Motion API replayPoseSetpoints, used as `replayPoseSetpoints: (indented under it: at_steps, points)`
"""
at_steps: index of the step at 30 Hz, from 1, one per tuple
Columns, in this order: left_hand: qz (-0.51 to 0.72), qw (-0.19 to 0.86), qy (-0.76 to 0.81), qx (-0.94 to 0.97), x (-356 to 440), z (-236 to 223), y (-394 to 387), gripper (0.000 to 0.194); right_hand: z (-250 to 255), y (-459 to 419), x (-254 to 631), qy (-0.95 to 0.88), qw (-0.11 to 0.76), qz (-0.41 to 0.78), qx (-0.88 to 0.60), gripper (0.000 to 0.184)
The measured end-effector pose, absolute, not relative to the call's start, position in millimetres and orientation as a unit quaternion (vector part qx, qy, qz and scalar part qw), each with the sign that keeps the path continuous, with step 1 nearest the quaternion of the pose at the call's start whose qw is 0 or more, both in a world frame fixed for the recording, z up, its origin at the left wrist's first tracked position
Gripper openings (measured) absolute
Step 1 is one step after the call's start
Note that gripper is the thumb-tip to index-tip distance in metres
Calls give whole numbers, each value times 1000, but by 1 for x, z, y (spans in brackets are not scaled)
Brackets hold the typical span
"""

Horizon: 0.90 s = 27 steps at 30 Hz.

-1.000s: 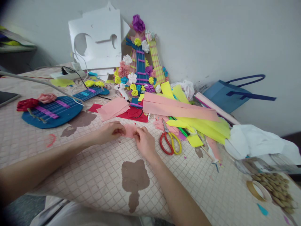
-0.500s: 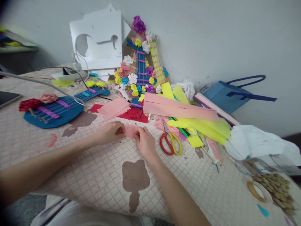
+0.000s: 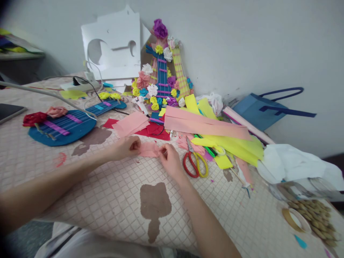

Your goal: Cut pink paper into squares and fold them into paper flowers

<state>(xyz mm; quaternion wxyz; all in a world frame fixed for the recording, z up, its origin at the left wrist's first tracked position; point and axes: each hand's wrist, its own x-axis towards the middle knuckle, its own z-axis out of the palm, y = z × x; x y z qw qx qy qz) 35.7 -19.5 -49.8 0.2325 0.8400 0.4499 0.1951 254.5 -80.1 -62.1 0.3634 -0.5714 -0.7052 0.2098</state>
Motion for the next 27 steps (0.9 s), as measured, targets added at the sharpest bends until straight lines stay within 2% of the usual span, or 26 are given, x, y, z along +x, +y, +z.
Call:
replayPoseSetpoints:
  at_steps: [8,15,18,22,27]
  points:
    - [233,227,489,810,38,-54,-8,21,-66,-75,259,-672,396,216,-588,9]
    - [220,241,473,819,41,-51,-11,11,-63,-77,255,-675,396,221,-583,8]
    - [228,265,469,811,41,-50,-12,9,-63,-77,255,-674,397,221,-582,8]
    - [247,320,463,788,40,-51,-9,22,-62,-77,255,-670,410,211,-582,9]
    - [263,415,445,749,44,-46,-12,16,-52,-87,245,-674,438,176,-568,8]
